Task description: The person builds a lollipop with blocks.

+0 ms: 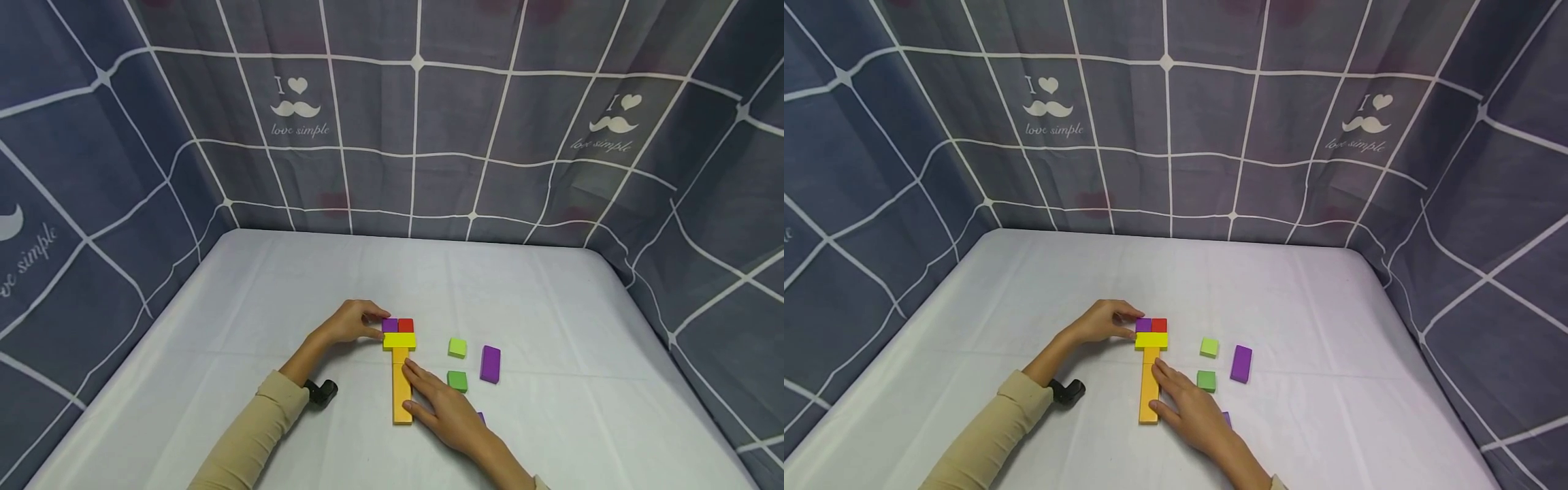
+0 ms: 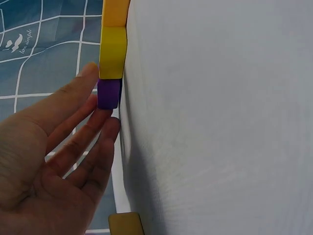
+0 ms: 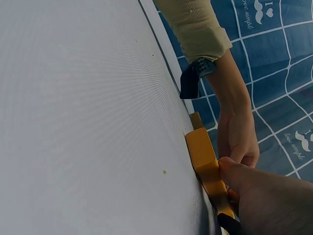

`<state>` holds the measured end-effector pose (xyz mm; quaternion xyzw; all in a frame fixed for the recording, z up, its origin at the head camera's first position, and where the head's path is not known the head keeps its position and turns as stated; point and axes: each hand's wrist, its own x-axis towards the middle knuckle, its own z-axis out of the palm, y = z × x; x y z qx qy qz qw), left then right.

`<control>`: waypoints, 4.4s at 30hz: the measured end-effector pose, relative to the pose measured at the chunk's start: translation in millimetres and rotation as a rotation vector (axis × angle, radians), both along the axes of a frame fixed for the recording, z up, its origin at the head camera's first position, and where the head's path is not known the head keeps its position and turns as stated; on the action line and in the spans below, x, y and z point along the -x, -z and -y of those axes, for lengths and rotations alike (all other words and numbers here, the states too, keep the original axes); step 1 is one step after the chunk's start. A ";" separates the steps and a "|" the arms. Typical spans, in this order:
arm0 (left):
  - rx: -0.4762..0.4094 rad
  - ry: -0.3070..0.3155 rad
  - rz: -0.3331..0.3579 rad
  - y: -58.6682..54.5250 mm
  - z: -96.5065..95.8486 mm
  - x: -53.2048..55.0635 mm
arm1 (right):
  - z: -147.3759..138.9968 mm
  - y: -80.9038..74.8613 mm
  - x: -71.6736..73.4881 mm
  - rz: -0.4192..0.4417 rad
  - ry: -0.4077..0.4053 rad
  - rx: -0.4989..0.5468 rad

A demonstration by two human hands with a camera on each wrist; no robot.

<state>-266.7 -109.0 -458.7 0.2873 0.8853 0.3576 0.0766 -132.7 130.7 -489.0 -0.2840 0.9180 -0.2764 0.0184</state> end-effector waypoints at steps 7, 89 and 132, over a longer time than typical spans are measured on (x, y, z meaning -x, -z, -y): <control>0.018 -0.001 0.013 0.0 -0.2 -0.5 | 0.6 0.7 0.5 -0.020 -0.010 -0.008; -0.082 -0.198 -0.110 19.7 7.9 -2.2 | 0.3 -0.7 0.0 0.007 0.002 -0.001; -0.125 -0.211 -0.017 32.6 18.5 -10.3 | -0.4 0.2 -1.2 -0.002 0.012 0.014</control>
